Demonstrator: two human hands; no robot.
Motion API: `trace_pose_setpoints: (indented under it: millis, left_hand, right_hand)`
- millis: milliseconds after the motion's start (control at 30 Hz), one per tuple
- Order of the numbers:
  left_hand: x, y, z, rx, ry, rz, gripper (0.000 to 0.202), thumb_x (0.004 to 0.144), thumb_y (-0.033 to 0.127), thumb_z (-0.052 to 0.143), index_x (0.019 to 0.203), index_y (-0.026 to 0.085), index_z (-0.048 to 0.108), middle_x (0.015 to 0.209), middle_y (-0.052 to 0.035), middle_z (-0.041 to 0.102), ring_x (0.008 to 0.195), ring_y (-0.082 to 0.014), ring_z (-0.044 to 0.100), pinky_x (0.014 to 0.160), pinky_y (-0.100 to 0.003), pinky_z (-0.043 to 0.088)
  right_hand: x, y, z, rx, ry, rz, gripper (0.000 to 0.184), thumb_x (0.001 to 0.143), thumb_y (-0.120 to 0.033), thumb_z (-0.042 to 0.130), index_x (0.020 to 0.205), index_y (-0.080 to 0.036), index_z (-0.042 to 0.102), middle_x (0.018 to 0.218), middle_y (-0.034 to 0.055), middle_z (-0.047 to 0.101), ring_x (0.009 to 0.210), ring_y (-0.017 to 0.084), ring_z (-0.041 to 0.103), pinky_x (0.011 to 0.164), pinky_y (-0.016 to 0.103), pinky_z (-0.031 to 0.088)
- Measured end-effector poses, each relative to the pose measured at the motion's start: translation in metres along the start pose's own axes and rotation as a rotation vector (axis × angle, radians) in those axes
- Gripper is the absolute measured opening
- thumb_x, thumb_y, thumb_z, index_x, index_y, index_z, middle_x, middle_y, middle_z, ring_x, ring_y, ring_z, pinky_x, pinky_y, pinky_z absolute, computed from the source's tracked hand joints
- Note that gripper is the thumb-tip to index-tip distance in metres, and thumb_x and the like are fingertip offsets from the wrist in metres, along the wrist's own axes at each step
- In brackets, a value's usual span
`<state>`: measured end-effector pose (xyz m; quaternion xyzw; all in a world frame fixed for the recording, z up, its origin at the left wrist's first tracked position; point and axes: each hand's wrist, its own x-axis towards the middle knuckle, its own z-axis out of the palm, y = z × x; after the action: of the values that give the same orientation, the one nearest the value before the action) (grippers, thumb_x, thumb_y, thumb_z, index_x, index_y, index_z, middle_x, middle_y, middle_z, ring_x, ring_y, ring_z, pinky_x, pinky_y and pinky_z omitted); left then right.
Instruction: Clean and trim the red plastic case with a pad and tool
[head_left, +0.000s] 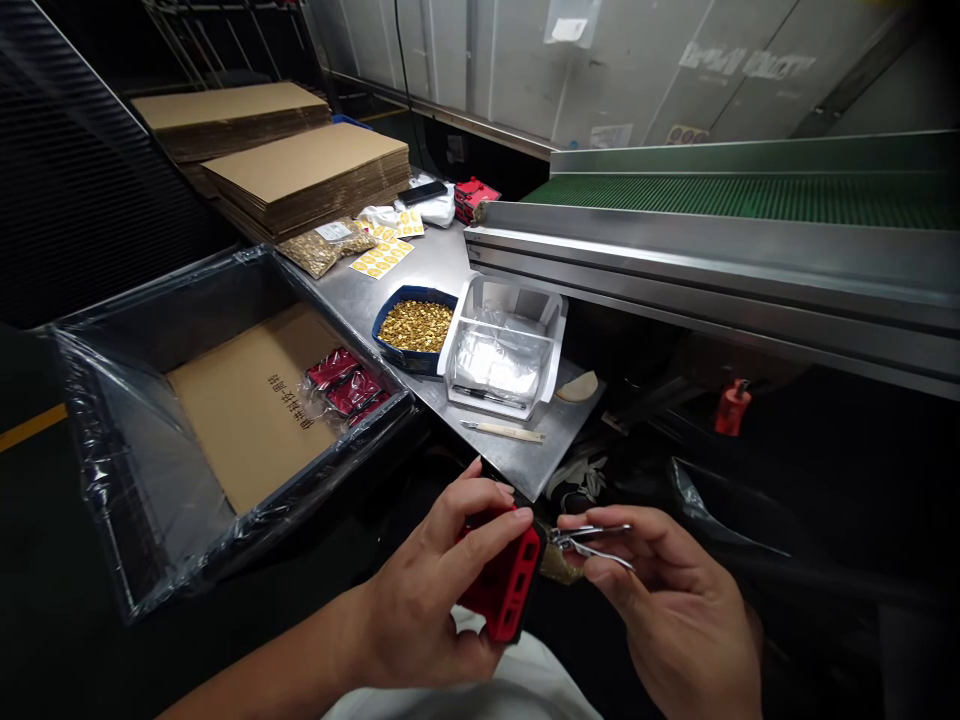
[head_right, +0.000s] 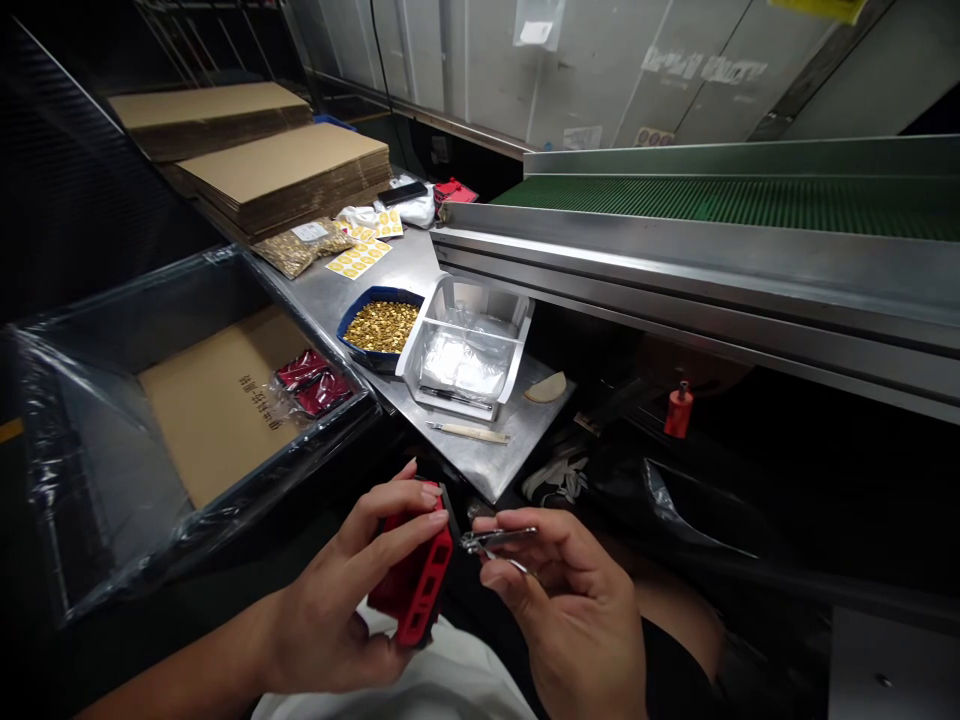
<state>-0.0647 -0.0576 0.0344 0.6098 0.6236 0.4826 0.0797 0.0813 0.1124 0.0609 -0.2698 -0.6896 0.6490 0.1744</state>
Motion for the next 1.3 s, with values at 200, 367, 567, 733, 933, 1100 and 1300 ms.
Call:
trace_pose_setpoints:
  millis: [200, 367, 567, 733, 933, 1100, 1300]
  left_hand:
    - [-0.001, 0.0, 0.001, -0.002, -0.004, -0.006, 0.081, 0.065, 0.006, 0.062, 0.144, 0.004, 0.042, 0.137, -0.0165, 0.039, 0.135, -0.0292, 0.04, 0.128, -0.051, 0.018]
    - [-0.001, 0.002, 0.0, 0.008, -0.014, -0.006, 0.082, 0.066, 0.007, 0.063, 0.144, 0.004, 0.042, 0.137, -0.0164, 0.039, 0.135, -0.03, 0.04, 0.128, -0.051, 0.02]
    - [0.002, 0.004, -0.006, 0.039, -0.028, -0.046, 0.078, 0.07, 0.008, 0.059, 0.145, 0.007, 0.042, 0.135, -0.0151, 0.041, 0.133, -0.0285, 0.042, 0.126, -0.053, 0.025]
    - [0.003, 0.004, -0.007, 0.055, -0.051, -0.042, 0.078, 0.069, 0.008, 0.059, 0.146, 0.007, 0.041, 0.135, -0.0151, 0.041, 0.133, -0.0281, 0.042, 0.125, -0.053, 0.026]
    - [0.002, 0.003, -0.006, 0.041, -0.061, -0.047, 0.079, 0.069, 0.008, 0.058, 0.146, 0.007, 0.041, 0.136, -0.0149, 0.041, 0.133, -0.0276, 0.042, 0.126, -0.053, 0.024]
    - [0.003, 0.002, -0.004, 0.029, -0.058, -0.042, 0.078, 0.068, 0.01, 0.057, 0.145, 0.006, 0.043, 0.134, -0.015, 0.043, 0.132, -0.0271, 0.043, 0.125, -0.052, 0.026]
    - [0.002, 0.0, -0.003, -0.009, -0.066, -0.048, 0.082, 0.064, 0.01, 0.059, 0.145, 0.005, 0.043, 0.132, -0.0153, 0.043, 0.131, -0.0279, 0.043, 0.125, -0.052, 0.025]
  right_hand:
    - [0.001, -0.002, 0.001, -0.018, 0.004, -0.066, 0.022, 0.078, -0.027, 0.073, 0.095, -0.016, 0.064, 0.095, 0.004, 0.071, 0.08, 0.01, 0.071, 0.071, 0.007, 0.059]
    - [0.0, 0.0, -0.001, -0.116, 0.053, -0.152, 0.02, 0.081, -0.024, 0.069, 0.099, -0.018, 0.063, 0.098, 0.0025, 0.071, 0.079, 0.01, 0.07, 0.07, 0.008, 0.06]
    - [0.003, -0.003, -0.01, -0.301, -0.037, -0.316, 0.031, 0.082, -0.017, 0.067, 0.111, -0.024, 0.059, 0.103, -0.0013, 0.069, 0.088, 0.006, 0.07, 0.076, 0.006, 0.06]
    - [0.006, 0.001, -0.014, -0.385, -0.144, -0.39, 0.039, 0.081, -0.016, 0.068, 0.117, -0.025, 0.056, 0.107, -0.0014, 0.067, 0.097, 0.004, 0.069, 0.083, 0.005, 0.06]
    - [0.009, 0.0, -0.017, -0.468, -0.187, -0.479, 0.044, 0.079, -0.013, 0.07, 0.12, -0.022, 0.055, 0.11, -0.0003, 0.066, 0.103, 0.003, 0.067, 0.091, 0.006, 0.058]
    - [0.011, 0.0, -0.019, -0.48, -0.225, -0.517, 0.045, 0.079, -0.012, 0.07, 0.119, -0.021, 0.054, 0.11, -0.0009, 0.065, 0.104, 0.003, 0.067, 0.091, 0.007, 0.059]
    - [0.016, -0.004, -0.02, -0.49, -0.258, -0.558, 0.044, 0.077, -0.01, 0.071, 0.117, -0.02, 0.056, 0.107, 0.0005, 0.066, 0.102, 0.004, 0.067, 0.087, 0.007, 0.06]
